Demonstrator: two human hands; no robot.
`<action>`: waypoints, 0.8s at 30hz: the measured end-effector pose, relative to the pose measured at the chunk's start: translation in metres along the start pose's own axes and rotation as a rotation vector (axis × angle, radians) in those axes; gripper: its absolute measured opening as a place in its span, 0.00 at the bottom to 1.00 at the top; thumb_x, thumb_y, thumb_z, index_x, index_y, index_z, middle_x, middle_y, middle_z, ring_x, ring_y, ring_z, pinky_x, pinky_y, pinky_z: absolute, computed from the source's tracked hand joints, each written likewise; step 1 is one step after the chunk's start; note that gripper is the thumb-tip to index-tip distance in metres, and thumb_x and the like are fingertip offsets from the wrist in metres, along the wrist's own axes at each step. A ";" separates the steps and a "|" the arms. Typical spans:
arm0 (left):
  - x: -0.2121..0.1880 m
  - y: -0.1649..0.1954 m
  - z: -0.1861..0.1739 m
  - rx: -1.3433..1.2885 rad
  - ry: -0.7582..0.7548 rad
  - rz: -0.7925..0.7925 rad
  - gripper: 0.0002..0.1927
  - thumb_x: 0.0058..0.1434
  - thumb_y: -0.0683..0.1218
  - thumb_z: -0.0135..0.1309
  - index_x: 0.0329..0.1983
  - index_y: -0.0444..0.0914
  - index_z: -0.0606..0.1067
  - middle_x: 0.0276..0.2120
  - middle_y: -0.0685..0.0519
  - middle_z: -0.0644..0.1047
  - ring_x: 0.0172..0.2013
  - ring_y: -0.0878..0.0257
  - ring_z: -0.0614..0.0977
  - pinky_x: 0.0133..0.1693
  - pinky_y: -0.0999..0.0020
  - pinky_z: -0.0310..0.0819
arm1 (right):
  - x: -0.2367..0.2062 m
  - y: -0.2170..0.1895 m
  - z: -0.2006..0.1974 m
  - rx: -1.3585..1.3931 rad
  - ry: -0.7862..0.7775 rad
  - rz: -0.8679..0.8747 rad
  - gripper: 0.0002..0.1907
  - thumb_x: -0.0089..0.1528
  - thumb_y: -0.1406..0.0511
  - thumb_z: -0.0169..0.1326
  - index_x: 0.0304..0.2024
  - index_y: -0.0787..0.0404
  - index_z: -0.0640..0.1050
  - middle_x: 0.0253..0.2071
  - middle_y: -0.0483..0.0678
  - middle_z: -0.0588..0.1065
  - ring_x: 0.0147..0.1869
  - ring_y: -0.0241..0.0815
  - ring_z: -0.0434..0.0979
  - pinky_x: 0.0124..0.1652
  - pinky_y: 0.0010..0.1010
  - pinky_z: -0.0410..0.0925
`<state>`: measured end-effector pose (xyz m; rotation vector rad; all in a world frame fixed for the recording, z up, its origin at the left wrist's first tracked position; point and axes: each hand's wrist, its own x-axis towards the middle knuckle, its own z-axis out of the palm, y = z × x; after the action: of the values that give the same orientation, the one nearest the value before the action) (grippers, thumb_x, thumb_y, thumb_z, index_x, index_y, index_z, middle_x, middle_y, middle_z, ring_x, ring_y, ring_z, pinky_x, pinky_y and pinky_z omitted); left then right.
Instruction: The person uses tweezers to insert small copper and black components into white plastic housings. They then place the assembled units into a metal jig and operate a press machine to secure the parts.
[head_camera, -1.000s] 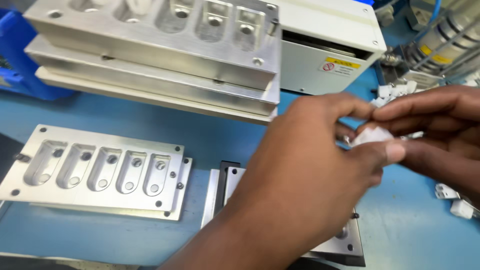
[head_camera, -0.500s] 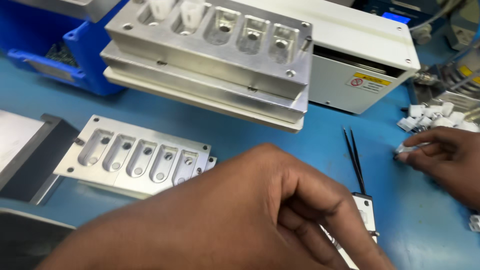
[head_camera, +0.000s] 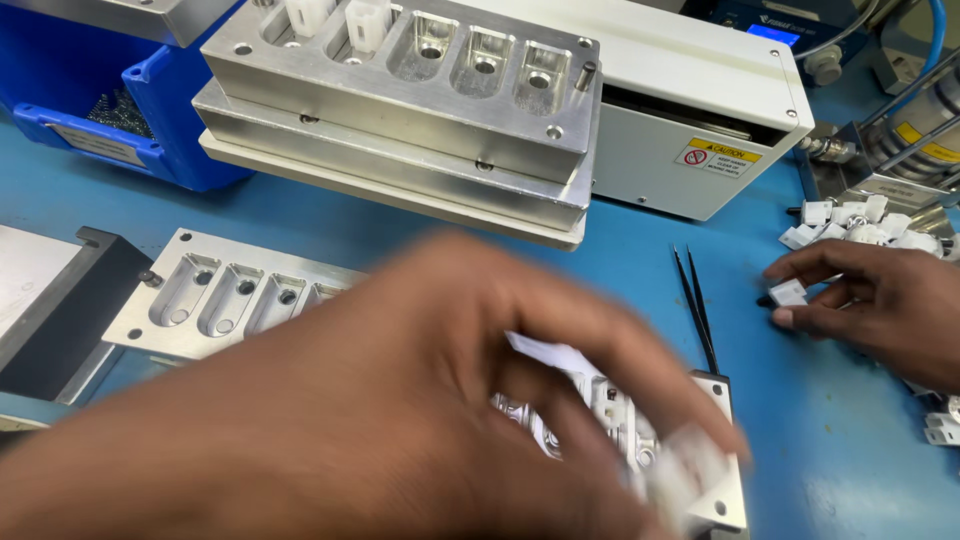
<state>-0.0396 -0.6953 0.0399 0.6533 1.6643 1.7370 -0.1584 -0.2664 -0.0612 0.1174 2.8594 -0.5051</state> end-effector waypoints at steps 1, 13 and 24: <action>-0.004 0.004 -0.001 0.126 0.126 0.076 0.18 0.58 0.47 0.64 0.52 0.43 0.83 0.40 0.52 0.89 0.37 0.69 0.88 0.41 0.69 0.82 | -0.001 -0.001 0.000 0.037 -0.015 0.014 0.22 0.60 0.71 0.66 0.56 0.65 0.79 0.50 0.59 0.77 0.44 0.50 0.86 0.48 0.39 0.80; 0.016 0.019 -0.098 1.029 0.822 -0.285 0.31 0.67 0.69 0.46 0.58 0.42 0.75 0.32 0.38 0.80 0.30 0.45 0.86 0.41 0.49 0.82 | -0.030 -0.169 -0.039 0.620 0.324 -0.486 0.16 0.72 0.58 0.50 0.58 0.59 0.76 0.36 0.52 0.77 0.34 0.40 0.79 0.35 0.37 0.75; 0.016 0.017 -0.094 1.001 0.806 -0.032 0.20 0.73 0.61 0.44 0.49 0.47 0.81 0.31 0.52 0.83 0.27 0.62 0.85 0.33 0.64 0.81 | -0.054 -0.301 -0.034 -0.392 0.408 -0.613 0.22 0.75 0.50 0.43 0.56 0.57 0.77 0.27 0.54 0.77 0.23 0.44 0.78 0.22 0.40 0.72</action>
<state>-0.1212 -0.7469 0.0482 0.2991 3.1272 1.0720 -0.1489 -0.5391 0.0815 -0.8315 3.2988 0.0033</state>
